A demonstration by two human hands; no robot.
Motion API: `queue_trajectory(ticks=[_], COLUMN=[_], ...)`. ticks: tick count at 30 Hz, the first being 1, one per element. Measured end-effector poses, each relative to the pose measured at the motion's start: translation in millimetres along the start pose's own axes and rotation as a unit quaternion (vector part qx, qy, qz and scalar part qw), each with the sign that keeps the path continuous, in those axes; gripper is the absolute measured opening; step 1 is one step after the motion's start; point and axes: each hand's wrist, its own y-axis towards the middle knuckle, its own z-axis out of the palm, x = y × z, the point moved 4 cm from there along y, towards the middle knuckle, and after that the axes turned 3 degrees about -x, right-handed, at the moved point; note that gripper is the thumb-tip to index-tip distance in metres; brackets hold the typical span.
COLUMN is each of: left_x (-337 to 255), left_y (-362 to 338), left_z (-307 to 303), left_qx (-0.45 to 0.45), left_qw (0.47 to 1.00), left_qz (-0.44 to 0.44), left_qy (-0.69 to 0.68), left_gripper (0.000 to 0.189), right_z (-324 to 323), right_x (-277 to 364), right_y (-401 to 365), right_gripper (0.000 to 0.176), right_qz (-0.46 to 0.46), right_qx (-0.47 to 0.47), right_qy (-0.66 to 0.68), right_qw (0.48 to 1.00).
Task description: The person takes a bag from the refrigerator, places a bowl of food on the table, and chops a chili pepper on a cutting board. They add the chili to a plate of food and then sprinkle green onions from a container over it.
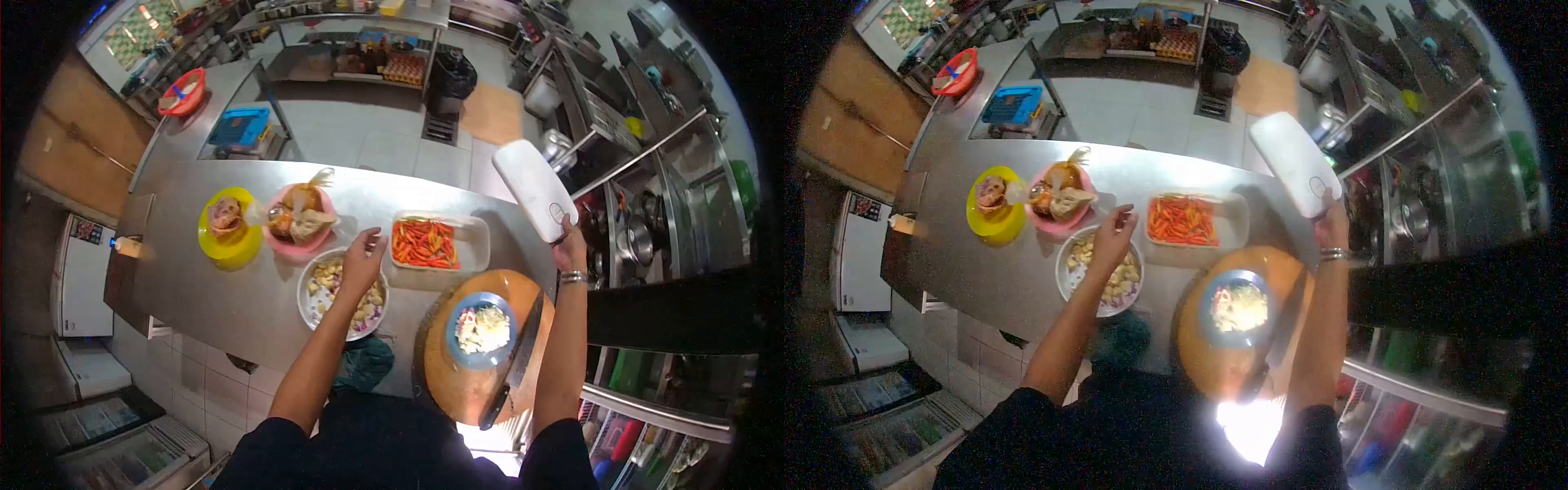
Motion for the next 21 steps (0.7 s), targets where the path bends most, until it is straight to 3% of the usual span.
queue_trajectory(ticks=[1, 2, 3, 5, 6, 8, 11, 12, 13, 14, 16, 18, 21], left_x=[-13, -6, -3, -17, -18, -22, -26, -23, -19, -14, -19, -30, -38], left_y=[-7, -5, -7, -15, -17, -20, -30, -32, -32, -34, -40, -48, -64], left_z=[2, 10, 14, 24, 27, 42, 49, 49, 50, 52, 53, 56, 63], left_qx=[-0.002, 0.007, 0.012, 0.023, 0.029, 0.110, 0.120, 0.127, 0.152, 0.178, 0.187, 0.163, 0.151], left_qw=[0.993, 0.987, 0.988, 0.929, 0.929, 0.872, 0.867, 0.866, 0.865, 0.863, 0.861, 0.862, 0.886], left_qz=[0.080, 0.124, 0.120, 0.296, 0.294, 0.296, 0.297, 0.295, 0.273, 0.251, 0.247, 0.278, 0.279], left_qy=[0.085, 0.100, 0.101, 0.221, 0.222, 0.374, 0.381, 0.383, 0.392, 0.401, 0.404, 0.392, 0.337], left_gripper=[0.046, 0.036, 0.036, 0.030, 0.030, 0.023, 0.021, 0.021, 0.021, 0.020, 0.019, 0.016, 0.023], right_z=[-22, -48, -74, -89, -95, -111, -151, -232, -240, -244, -253, -211, -148], right_x=[-3, -12, -23, -35, -48, -65, -93, -114, -122, -120, -124, -93, -47], right_y=[11, 20, 29, 33, 33, 40, 74, 127, 143, 157, 160, 121, 56], right_gripper=[0.037, 0.037, 0.037, 0.034, 0.033, 0.031, 0.035, 0.041, 0.041, 0.043, 0.045, 0.051, 0.061], right_qz=[0.000, 0.042, 0.084, 0.116, 0.129, 0.181, 0.192, 0.274, 0.280, 0.183, 0.089, 0.071, 0.029], right_qx=[-0.007, -0.076, -0.144, -0.153, -0.164, -0.150, -0.134, -0.135, -0.139, -0.101, -0.058, -0.068, -0.102], right_qy=[-0.003, -0.013, -0.023, -0.051, -0.054, -0.021, -0.107, -0.351, -0.349, -0.514, -0.660, -0.722, -0.762], right_qw=[1.000, 0.996, 0.986, 0.980, 0.976, 0.972, 0.966, 0.885, 0.884, 0.832, 0.743, 0.685, 0.639])
